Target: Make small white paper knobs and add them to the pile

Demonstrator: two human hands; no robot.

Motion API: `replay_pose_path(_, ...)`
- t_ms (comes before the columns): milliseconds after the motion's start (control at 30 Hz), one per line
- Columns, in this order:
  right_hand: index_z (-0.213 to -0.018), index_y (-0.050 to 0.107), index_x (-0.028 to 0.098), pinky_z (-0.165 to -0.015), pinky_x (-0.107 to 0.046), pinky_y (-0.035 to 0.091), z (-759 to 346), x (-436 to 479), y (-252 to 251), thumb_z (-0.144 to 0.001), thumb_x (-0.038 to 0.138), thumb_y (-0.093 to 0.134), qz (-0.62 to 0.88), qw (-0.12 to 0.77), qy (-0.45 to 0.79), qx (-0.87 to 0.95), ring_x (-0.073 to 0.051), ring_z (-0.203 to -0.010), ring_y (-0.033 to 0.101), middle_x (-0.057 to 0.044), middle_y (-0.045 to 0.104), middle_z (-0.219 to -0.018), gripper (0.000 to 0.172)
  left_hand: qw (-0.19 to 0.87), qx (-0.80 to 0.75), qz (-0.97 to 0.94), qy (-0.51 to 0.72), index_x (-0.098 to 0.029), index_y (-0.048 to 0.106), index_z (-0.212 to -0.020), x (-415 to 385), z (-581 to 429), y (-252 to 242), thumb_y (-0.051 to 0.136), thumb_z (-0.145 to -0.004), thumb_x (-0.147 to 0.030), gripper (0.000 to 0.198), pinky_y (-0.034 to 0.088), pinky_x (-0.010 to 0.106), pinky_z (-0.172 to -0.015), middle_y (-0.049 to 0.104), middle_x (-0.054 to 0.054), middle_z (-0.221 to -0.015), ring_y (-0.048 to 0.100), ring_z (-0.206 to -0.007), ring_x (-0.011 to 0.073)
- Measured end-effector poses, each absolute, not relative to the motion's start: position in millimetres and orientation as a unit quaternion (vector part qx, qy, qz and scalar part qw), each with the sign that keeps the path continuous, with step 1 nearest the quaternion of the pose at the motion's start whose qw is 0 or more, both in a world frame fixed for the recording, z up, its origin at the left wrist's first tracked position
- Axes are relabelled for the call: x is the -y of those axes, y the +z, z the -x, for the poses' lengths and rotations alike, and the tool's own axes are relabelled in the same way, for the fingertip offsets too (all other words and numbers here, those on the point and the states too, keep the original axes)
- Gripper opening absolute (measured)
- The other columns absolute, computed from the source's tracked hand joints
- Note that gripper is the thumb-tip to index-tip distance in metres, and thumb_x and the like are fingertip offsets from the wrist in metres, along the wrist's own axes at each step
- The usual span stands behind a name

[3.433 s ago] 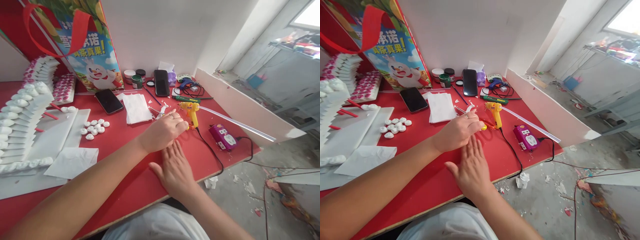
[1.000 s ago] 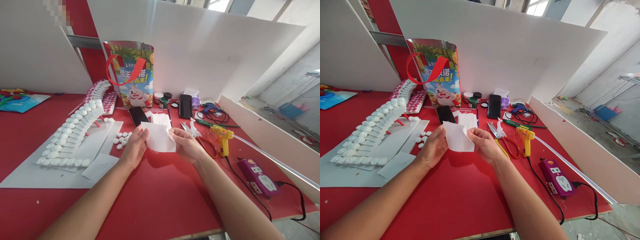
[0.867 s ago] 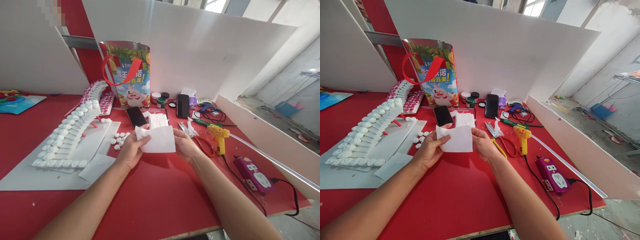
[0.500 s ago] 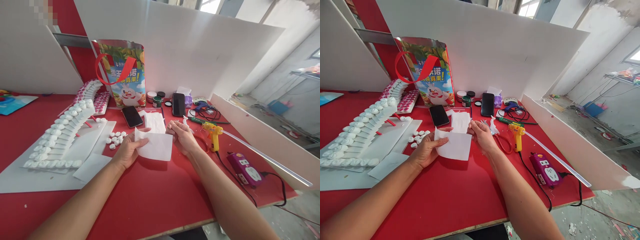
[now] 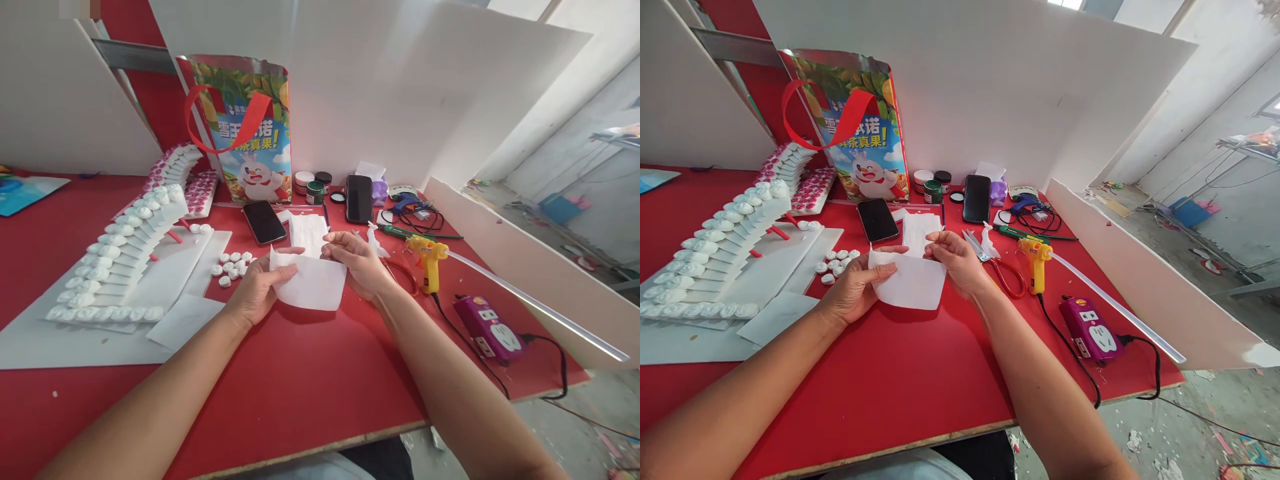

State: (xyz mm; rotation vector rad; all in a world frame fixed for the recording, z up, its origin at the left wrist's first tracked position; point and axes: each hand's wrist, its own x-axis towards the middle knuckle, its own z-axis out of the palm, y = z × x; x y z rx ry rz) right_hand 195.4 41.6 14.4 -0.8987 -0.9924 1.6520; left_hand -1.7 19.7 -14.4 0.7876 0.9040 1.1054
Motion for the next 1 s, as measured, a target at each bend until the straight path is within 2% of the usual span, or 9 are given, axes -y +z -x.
replay_pose_path(133, -0.081, 0.064, 0.017, -0.062, -0.025, 0.042, -195, -41, 15, -0.062, 0.039, 0.094, 0.374, 0.462, 0.669, 0.447, -0.01, -0.062, 0.058, 0.003, 0.065, -0.068, 0.042, 0.654, -0.384, -0.435, 0.486, -0.018, 0.074, -0.116, -17, 1, -15, 0.076, -0.08, -0.062, 0.057, 0.046, 0.026, -0.063, 0.07, 0.004, -0.084, 0.061, -0.069, 0.0157)
replay_pose_path(267, -0.066, 0.061, 0.016, -0.058, -0.025, 0.04, -193, -38, 15, -0.06, 0.043, 0.095, 0.398, 0.449, 0.651, 0.465, -0.008, -0.054, 0.052, 0.003, 0.06, -0.058, 0.044, 0.606, -0.393, -0.478, 0.5, -0.02, 0.072, -0.109, -12, -2, -12, 0.061, -0.086, -0.072, 0.059, 0.043, 0.027, -0.059, 0.069, 0.004, -0.089, 0.059, -0.069, 0.0166)
replay_pose_path(400, -0.064, 0.06, 0.017, -0.054, -0.025, 0.038, -188, -35, 16, -0.056, 0.047, 0.096, 0.411, 0.448, 0.643, 0.466, -0.008, -0.051, 0.052, 0.002, 0.064, -0.057, 0.047, 0.564, -0.442, -0.504, 0.482, -0.02, 0.069, -0.091, -9, -6, -7, 0.075, -0.081, -0.061, 0.042, 0.038, 0.026, -0.057, 0.06, -0.002, -0.068, 0.051, -0.059, 0.014)
replay_pose_path(467, -0.063, 0.06, 0.018, -0.052, -0.025, 0.038, -184, -33, 17, -0.056, 0.047, 0.096, 0.423, 0.443, 0.634, 0.472, -0.008, -0.05, 0.051, 0.002, 0.064, -0.056, 0.047, 0.57, -0.441, -0.51, 0.469, -0.02, 0.066, -0.085, -8, -7, -6, 0.075, -0.082, -0.058, 0.039, 0.036, 0.025, -0.056, 0.055, -0.004, -0.062, 0.047, -0.056, 0.0129)
replay_pose_path(700, -0.062, 0.058, 0.019, -0.055, -0.027, 0.045, -174, -24, 15, -0.059, 0.046, 0.094, 0.427, 0.435, 0.609, 0.507, -0.011, -0.052, 0.056, 0.001, 0.064, -0.057, 0.045, 0.61, -0.398, -0.512, 0.455, -0.019, 0.062, -0.078, -9, -6, -11, 0.066, -0.092, -0.049, 0.033, 0.037, 0.025, -0.059, 0.059, -0.002, -0.069, 0.049, -0.06, 0.0123)
replay_pose_path(900, -0.065, 0.061, 0.018, -0.056, -0.028, 0.046, -176, -24, 15, -0.064, 0.044, 0.093, 0.401, 0.449, 0.621, 0.502, -0.012, -0.053, 0.06, -0.002, 0.068, -0.061, 0.041, 0.608, -0.369, -0.514, 0.479, -0.02, 0.065, -0.083, -9, -5, -10, 0.068, -0.092, -0.045, 0.027, 0.042, 0.026, -0.065, 0.062, -0.001, -0.074, 0.056, -0.068, 0.0147)
replay_pose_path(1000, -0.07, 0.066, 0.016, -0.058, -0.027, 0.045, -178, -26, 16, -0.07, 0.041, 0.088, 0.376, 0.456, 0.623, 0.512, -0.012, -0.055, 0.062, -0.003, 0.072, -0.067, 0.033, 0.591, -0.386, -0.506, 0.497, -0.02, 0.065, -0.081, -9, -4, -9, 0.071, -0.09, -0.044, 0.027, 0.04, 0.025, -0.062, 0.06, -0.001, -0.072, 0.053, -0.065, 0.0133)
